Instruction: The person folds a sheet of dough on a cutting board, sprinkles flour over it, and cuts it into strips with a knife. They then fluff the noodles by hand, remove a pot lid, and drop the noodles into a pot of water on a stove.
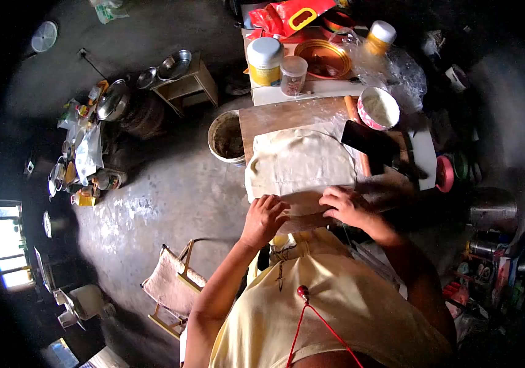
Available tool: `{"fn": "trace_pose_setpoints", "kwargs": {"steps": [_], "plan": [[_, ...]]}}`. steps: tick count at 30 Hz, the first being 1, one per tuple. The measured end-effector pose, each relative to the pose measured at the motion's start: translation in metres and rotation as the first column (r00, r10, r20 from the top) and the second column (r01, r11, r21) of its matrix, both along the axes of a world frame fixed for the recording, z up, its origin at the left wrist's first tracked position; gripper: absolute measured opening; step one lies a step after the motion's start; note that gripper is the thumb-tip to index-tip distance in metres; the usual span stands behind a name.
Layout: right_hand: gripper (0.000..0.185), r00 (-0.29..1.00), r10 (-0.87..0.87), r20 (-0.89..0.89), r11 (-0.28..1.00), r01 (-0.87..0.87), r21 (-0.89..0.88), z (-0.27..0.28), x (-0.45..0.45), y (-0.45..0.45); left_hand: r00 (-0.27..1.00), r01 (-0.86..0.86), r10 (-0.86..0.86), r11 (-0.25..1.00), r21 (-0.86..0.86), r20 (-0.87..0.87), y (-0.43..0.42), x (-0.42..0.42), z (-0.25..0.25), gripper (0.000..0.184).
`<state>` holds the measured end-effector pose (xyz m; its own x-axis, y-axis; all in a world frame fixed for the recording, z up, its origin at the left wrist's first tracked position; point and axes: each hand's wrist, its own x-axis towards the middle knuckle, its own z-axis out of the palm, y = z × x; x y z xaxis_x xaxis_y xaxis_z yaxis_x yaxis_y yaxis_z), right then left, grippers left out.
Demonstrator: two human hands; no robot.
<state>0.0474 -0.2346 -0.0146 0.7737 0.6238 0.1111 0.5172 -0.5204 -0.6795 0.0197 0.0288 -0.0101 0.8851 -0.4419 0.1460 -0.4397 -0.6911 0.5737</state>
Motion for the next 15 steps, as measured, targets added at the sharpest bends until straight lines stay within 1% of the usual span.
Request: {"fn": "trace_pose_setpoints", "kwargs": {"steps": [1, 2, 3, 4, 5, 6, 7, 9, 11, 13, 14, 15], "plan": [[0.026, 0.999, 0.006, 0.045, 1.0, -0.006, -0.003, -0.012, -0.002, -0.002, 1.0, 0.011, -0.011, 1.0, 0.0, 0.002, -0.002, 0.002, -0.003, 0.027], [0.026, 0.996, 0.011, 0.091, 1.0, -0.01, -0.006, -0.022, -0.005, -0.006, 0.999, 0.032, -0.033, 0.998, 0.06, 0.026, -0.004, 0.004, -0.007, 0.026], [0.026, 0.996, 0.0, 0.094, 1.0, 0.001, -0.007, -0.019, -0.004, -0.007, 0.997, 0.05, -0.056, 0.991, 0.121, 0.049, -0.007, 0.006, -0.009, 0.026], [0.024, 0.979, 0.065, 0.191, 0.995, -0.049, -0.09, -0.016, -0.001, -0.007, 0.993, 0.089, -0.101, 0.982, 0.168, 0.062, -0.006, 0.007, -0.007, 0.025], [0.023, 0.95, 0.137, 0.281, 0.98, -0.089, -0.176, -0.012, 0.001, -0.006, 0.992, 0.097, -0.11, 0.98, 0.171, 0.067, -0.005, 0.009, -0.009, 0.025], [0.018, 0.944, 0.199, 0.264, 0.947, -0.115, -0.3, -0.009, 0.002, -0.006, 0.983, 0.138, -0.154, 0.978, 0.154, 0.097, -0.003, 0.01, -0.011, 0.026], [0.018, 0.945, 0.189, 0.268, 0.949, -0.105, -0.297, -0.009, 0.0, -0.006, 0.972, 0.179, -0.197, 0.974, 0.137, 0.127, -0.002, 0.011, -0.012, 0.027], [0.014, 0.829, 0.25, 0.5, 0.939, -0.082, -0.334, -0.011, -0.004, -0.006, 0.972, 0.186, -0.202, 0.974, 0.128, 0.123, -0.003, 0.01, -0.007, 0.028], [0.016, 0.808, 0.248, 0.535, 0.94, -0.067, -0.335, -0.022, -0.005, -0.01, 0.971, 0.194, -0.207, 0.974, 0.114, 0.121, -0.007, 0.01, -0.004, 0.029], [0.02, 0.808, 0.249, 0.535, 0.94, -0.068, -0.334, -0.024, -0.004, -0.011, 0.973, 0.174, -0.196, 0.97, 0.168, 0.124, -0.012, 0.007, -0.006, 0.03], [0.016, 0.804, 0.203, 0.559, 0.96, -0.05, -0.277, -0.025, -0.004, -0.009, 0.97, 0.182, -0.207, 0.966, 0.186, 0.127, -0.014, 0.007, -0.014, 0.03], [0.016, 0.803, 0.203, 0.56, 0.96, -0.05, -0.277, -0.027, -0.003, -0.008, 0.97, 0.181, -0.206, 0.966, 0.186, 0.128, -0.016, 0.007, -0.014, 0.03]]}}
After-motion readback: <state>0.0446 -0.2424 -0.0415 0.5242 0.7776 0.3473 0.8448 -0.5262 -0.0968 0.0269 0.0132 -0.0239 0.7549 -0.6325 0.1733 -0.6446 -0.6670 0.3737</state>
